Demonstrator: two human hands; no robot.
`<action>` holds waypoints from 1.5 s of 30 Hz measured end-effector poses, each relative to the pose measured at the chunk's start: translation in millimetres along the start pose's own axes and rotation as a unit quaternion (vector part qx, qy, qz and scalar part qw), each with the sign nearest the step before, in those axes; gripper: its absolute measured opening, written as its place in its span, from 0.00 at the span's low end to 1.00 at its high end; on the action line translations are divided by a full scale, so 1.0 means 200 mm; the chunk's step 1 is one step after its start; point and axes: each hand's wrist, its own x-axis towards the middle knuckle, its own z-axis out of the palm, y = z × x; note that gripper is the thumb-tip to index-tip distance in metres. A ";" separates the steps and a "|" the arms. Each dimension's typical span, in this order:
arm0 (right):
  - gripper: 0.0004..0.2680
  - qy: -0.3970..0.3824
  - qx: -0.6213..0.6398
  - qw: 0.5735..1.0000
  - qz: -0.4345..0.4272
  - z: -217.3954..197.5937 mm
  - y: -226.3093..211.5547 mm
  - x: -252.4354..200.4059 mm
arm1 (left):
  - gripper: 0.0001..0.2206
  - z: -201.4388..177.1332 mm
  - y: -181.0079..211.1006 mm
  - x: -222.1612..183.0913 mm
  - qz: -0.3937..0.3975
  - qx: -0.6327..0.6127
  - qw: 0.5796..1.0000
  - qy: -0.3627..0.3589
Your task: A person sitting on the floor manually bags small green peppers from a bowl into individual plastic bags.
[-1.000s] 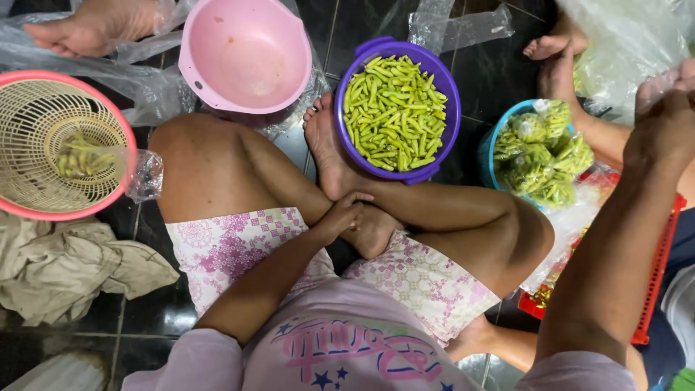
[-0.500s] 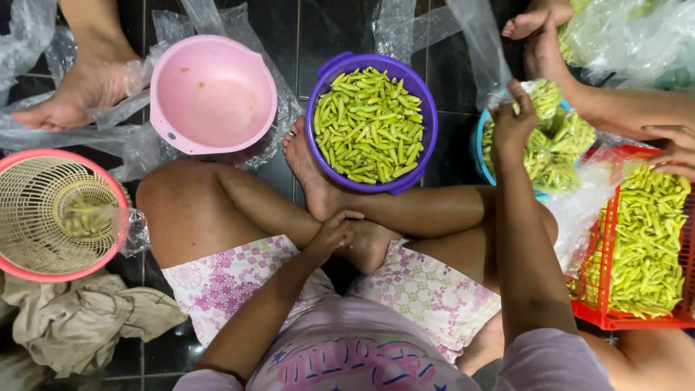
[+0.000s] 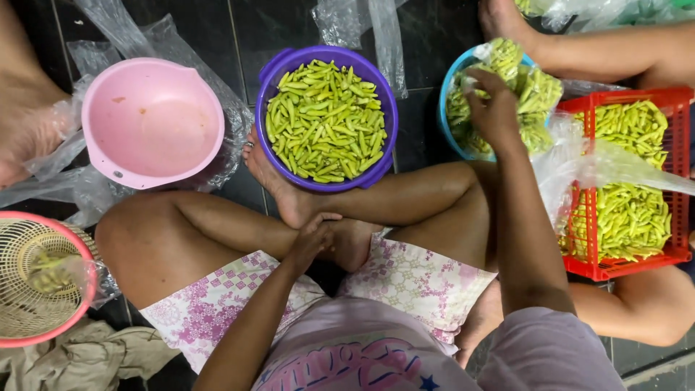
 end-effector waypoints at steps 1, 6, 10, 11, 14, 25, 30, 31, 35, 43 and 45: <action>0.12 0.054 -0.041 0.997 -0.048 -0.08 0.03 -0.01 | 0.16 0.01 0.01 -0.01 -0.005 -0.003 1.000 0.003; 0.06 0.157 -0.120 0.975 -0.103 -0.21 0.13 0.02 | 0.16 0.02 0.01 0.00 0.007 -0.014 1.000 -0.004; 0.14 0.072 -0.172 0.978 -0.094 -0.01 0.32 0.14 | 0.15 -0.01 -0.04 0.01 0.026 -0.010 1.000 -0.008; 0.20 0.040 -0.228 0.969 -0.085 0.05 0.38 0.17 | 0.15 -0.01 -0.05 0.02 0.023 -0.012 1.000 -0.005; 0.09 0.058 -0.219 0.973 -0.035 0.11 0.42 0.22 | 0.15 0.00 -0.06 0.01 0.037 0.020 0.999 0.016; 0.12 0.034 -0.305 0.951 0.015 0.16 0.39 0.19 | 0.15 0.00 -0.05 0.02 0.061 0.063 0.996 0.008; 0.05 0.210 -0.023 0.977 0.016 0.04 0.22 0.05 | 0.16 -0.03 -0.08 -0.02 0.060 0.063 0.996 0.023; 0.04 0.246 0.115 0.962 0.028 0.02 0.11 -0.02 | 0.16 -0.04 -0.10 -0.01 0.067 0.080 0.994 0.022; 0.06 0.211 0.337 0.910 0.117 -0.09 -0.32 -0.46 | 0.16 -0.04 -0.13 0.01 0.059 0.091 0.994 0.028; 0.18 -0.123 0.297 0.935 0.149 0.24 -0.55 -1.08 | 0.17 -0.11 -0.20 0.03 0.079 0.128 0.988 0.023; 0.16 -0.187 0.300 0.927 0.126 0.41 -0.60 -1.15 | 0.17 -0.12 -0.22 0.00 0.082 0.129 0.988 0.020</action>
